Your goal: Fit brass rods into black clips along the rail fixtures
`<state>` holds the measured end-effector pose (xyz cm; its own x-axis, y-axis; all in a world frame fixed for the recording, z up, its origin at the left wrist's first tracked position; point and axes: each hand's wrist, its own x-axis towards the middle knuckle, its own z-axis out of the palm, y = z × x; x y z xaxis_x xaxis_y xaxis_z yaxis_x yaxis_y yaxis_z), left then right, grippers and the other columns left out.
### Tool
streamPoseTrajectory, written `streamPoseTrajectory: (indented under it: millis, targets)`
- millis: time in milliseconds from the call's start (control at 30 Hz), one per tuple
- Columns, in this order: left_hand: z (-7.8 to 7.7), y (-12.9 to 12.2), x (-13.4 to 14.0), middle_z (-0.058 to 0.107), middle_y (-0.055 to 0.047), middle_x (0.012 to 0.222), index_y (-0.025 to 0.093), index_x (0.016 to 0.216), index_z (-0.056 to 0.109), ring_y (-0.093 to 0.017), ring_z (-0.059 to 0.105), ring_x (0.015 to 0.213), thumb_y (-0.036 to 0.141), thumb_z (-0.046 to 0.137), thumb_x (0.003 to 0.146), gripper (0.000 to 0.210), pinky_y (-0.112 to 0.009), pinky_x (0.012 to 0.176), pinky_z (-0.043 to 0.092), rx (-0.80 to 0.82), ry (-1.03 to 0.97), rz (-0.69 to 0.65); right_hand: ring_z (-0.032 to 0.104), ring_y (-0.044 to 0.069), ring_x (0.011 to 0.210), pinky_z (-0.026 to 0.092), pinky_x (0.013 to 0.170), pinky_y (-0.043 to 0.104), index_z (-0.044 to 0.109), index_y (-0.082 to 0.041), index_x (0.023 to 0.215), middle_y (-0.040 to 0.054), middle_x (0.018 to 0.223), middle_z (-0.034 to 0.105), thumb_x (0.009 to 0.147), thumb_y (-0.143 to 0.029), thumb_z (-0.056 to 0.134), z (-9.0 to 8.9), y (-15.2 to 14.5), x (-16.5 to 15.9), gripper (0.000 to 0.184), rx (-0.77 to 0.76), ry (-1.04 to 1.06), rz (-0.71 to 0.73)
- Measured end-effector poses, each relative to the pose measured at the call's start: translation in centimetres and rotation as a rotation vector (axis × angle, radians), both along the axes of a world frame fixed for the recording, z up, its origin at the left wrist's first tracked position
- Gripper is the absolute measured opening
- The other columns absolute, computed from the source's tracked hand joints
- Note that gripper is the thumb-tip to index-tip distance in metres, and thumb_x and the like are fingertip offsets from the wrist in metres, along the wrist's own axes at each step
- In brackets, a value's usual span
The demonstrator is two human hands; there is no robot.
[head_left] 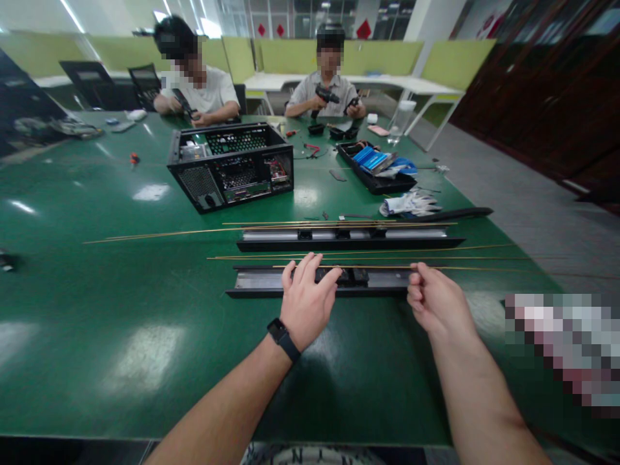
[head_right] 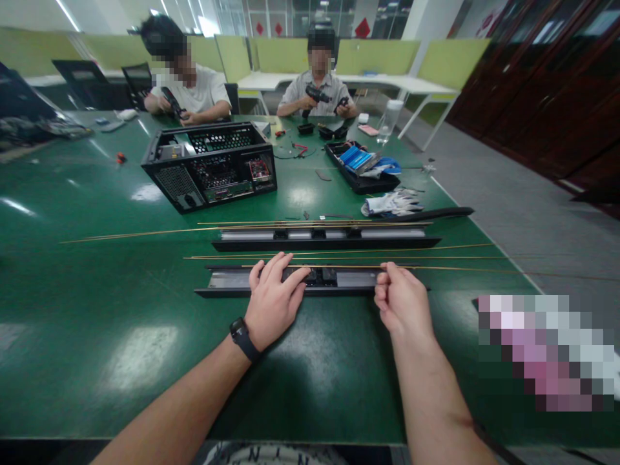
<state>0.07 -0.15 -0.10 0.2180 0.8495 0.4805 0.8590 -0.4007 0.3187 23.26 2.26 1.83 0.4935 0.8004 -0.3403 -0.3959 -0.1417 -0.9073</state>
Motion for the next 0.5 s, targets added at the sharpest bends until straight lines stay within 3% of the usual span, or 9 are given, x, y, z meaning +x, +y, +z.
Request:
streamPoseTrajectory:
  millis: [500]
  targets:
    - [-0.03,-0.02,-0.02,0.053,-0.008,0.144,0.035,0.122,0.064,-0.026,0.039,0.142,0.026,0.053,0.095,0.03,-0.054,0.116,0.022,0.001,0.003,-0.001,0.038,0.005,0.031,0.021,0.022,0.014,0.061,-0.017,0.081,-0.0051,0.056,0.052,0.089,-0.018,0.06,-0.1,0.06,0.49,0.008,-0.002,-0.036,-0.02]
